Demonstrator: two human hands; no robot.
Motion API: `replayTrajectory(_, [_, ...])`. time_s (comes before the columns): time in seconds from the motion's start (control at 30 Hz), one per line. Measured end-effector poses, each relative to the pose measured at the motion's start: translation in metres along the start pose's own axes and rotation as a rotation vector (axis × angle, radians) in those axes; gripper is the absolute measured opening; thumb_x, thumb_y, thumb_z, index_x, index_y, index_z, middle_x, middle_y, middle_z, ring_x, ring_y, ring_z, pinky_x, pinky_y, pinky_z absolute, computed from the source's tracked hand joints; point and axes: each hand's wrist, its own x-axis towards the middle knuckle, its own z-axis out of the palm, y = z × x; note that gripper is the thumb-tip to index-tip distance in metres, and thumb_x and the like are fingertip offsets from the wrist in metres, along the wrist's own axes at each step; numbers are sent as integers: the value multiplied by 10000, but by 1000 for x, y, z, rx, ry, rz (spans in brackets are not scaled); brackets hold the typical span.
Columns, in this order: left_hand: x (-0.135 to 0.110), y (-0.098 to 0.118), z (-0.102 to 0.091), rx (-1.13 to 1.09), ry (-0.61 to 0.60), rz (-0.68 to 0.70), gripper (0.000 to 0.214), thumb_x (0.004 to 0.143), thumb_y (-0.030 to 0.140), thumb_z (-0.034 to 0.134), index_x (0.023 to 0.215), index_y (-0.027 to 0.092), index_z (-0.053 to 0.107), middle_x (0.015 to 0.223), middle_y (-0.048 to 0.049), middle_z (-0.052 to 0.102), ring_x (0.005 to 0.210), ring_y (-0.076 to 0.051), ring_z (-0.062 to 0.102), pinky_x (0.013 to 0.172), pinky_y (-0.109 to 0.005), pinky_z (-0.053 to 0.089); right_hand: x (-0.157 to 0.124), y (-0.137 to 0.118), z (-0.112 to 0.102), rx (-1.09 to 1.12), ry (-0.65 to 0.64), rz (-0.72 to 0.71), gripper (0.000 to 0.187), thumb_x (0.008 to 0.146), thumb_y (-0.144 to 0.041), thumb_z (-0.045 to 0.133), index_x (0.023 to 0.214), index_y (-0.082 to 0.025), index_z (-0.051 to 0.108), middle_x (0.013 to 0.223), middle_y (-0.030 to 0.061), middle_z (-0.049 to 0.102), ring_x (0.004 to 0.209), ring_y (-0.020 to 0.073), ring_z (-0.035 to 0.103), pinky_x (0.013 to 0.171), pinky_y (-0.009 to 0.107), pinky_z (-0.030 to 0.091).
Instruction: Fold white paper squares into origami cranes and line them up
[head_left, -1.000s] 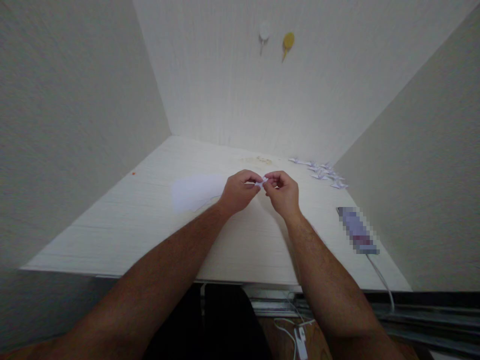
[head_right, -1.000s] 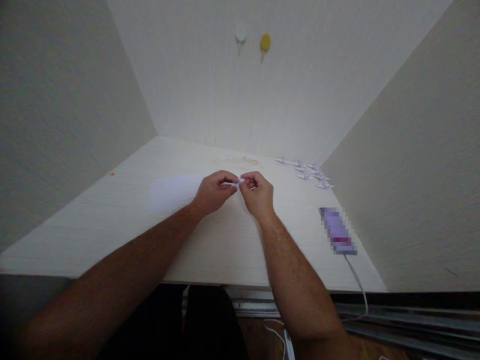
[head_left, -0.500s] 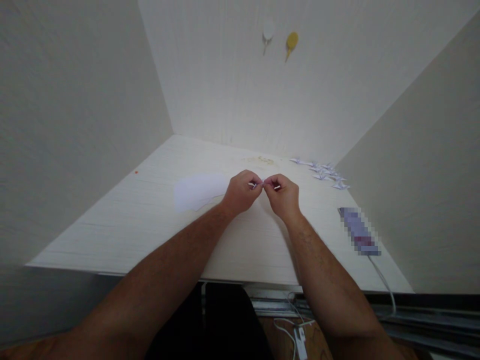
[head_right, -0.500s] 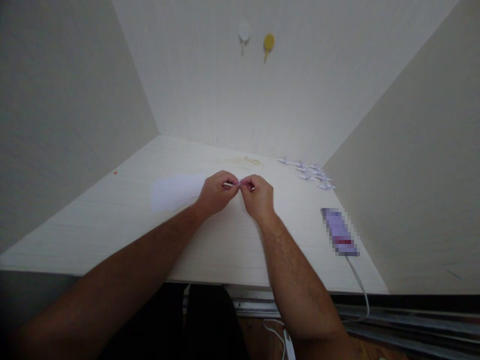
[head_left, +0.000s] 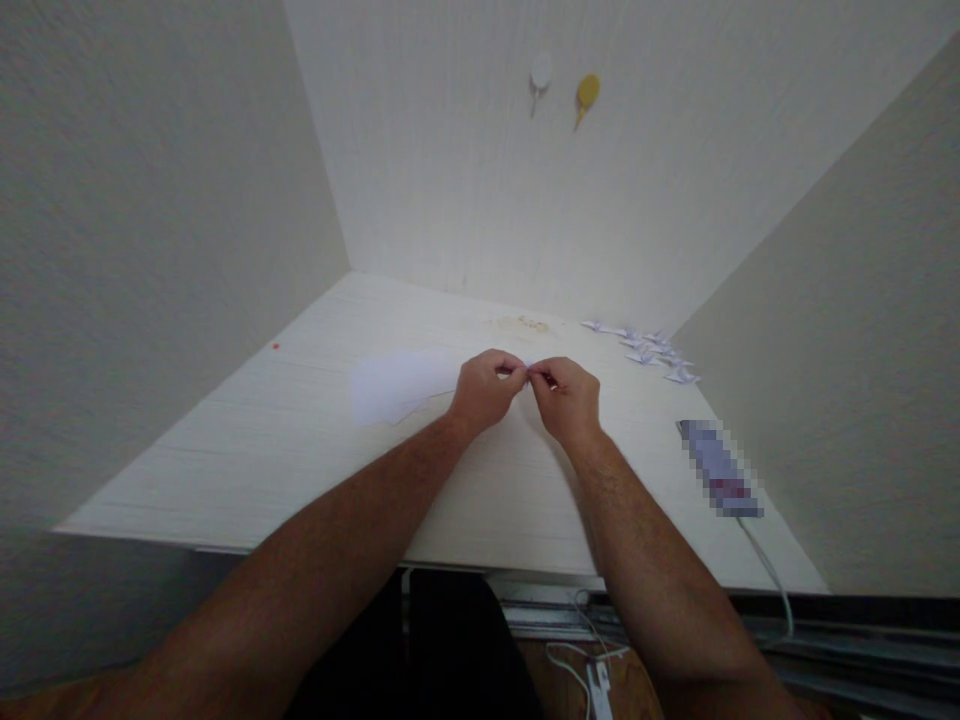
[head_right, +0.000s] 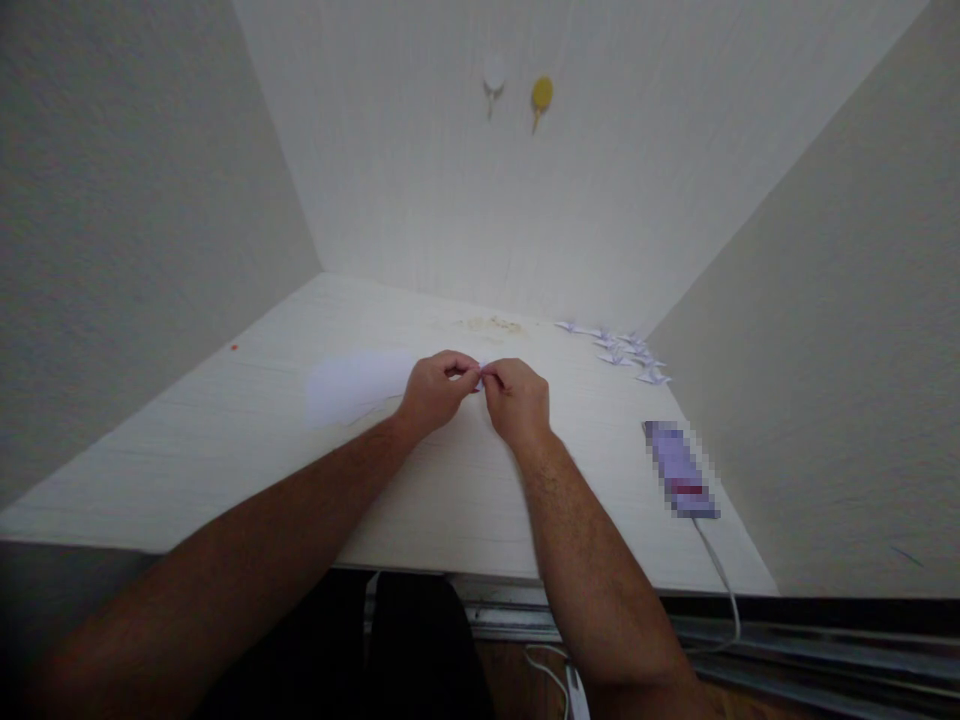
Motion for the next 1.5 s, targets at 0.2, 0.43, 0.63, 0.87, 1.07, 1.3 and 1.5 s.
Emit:
replayTrajectory(0.2, [-1, -3, 6, -278, -12, -84, 100, 758, 239, 627, 738, 161, 686, 865, -47, 710, 775, -158, 676, 729, -313, 584, -1, 2, 2, 79, 87, -17, 149, 839, -217, 565, 792, -222, 706, 776, 25, 712, 712, 168, 654, 688, 306, 529])
replayTrajectory(0.43, [1, 11, 0, -635, -94, -237, 399, 668, 97, 667, 1042, 165, 545, 842, -16, 687, 729, -128, 676, 712, -309, 589, -1, 2, 1, 199, 151, 62, 131, 837, -256, 579, 813, -219, 701, 803, 19, 715, 716, 159, 659, 658, 291, 549])
replayTrajectory(0.63, [4, 6, -2, -509, -131, -149, 326, 667, 97, 653, 988, 134, 610, 773, -17, 677, 687, -122, 657, 700, -289, 567, 0, -3, -2, 214, 54, 91, 136, 836, -249, 569, 777, -217, 687, 801, 25, 699, 724, 158, 643, 653, 288, 545])
replayTrajectory(0.87, [3, 7, -4, -273, -84, -1, 115, 699, 173, 677, 806, 148, 642, 769, -33, 696, 712, -130, 655, 684, -257, 551, 2, -5, -3, 366, 9, 203, 96, 789, -274, 638, 790, -200, 700, 802, 23, 710, 688, 146, 646, 637, 280, 540])
replayTrajectory(1.07, [2, 3, -5, -168, -11, 56, 87, 717, 179, 644, 798, 160, 620, 768, -15, 668, 726, -121, 639, 654, -230, 549, 3, -5, -4, 417, 26, 206, 128, 753, -323, 718, 765, -196, 706, 762, 17, 703, 668, 142, 640, 635, 278, 534])
replayTrajectory(1.3, [1, 5, -8, -139, -1, 65, 115, 711, 182, 651, 818, 163, 613, 772, -3, 653, 696, -106, 626, 620, -202, 530, 4, -4, -5, 358, 32, 226, 154, 736, -342, 730, 770, -193, 706, 755, 24, 710, 652, 146, 634, 639, 289, 530])
replayTrajectory(1.5, [0, 8, -8, -150, -7, 87, 119, 713, 189, 654, 817, 172, 598, 782, -6, 641, 702, -112, 626, 639, -219, 548, 3, -4, -5, 370, 37, 240, 130, 734, -317, 720, 765, -192, 705, 721, 17, 704, 630, 141, 624, 621, 278, 515])
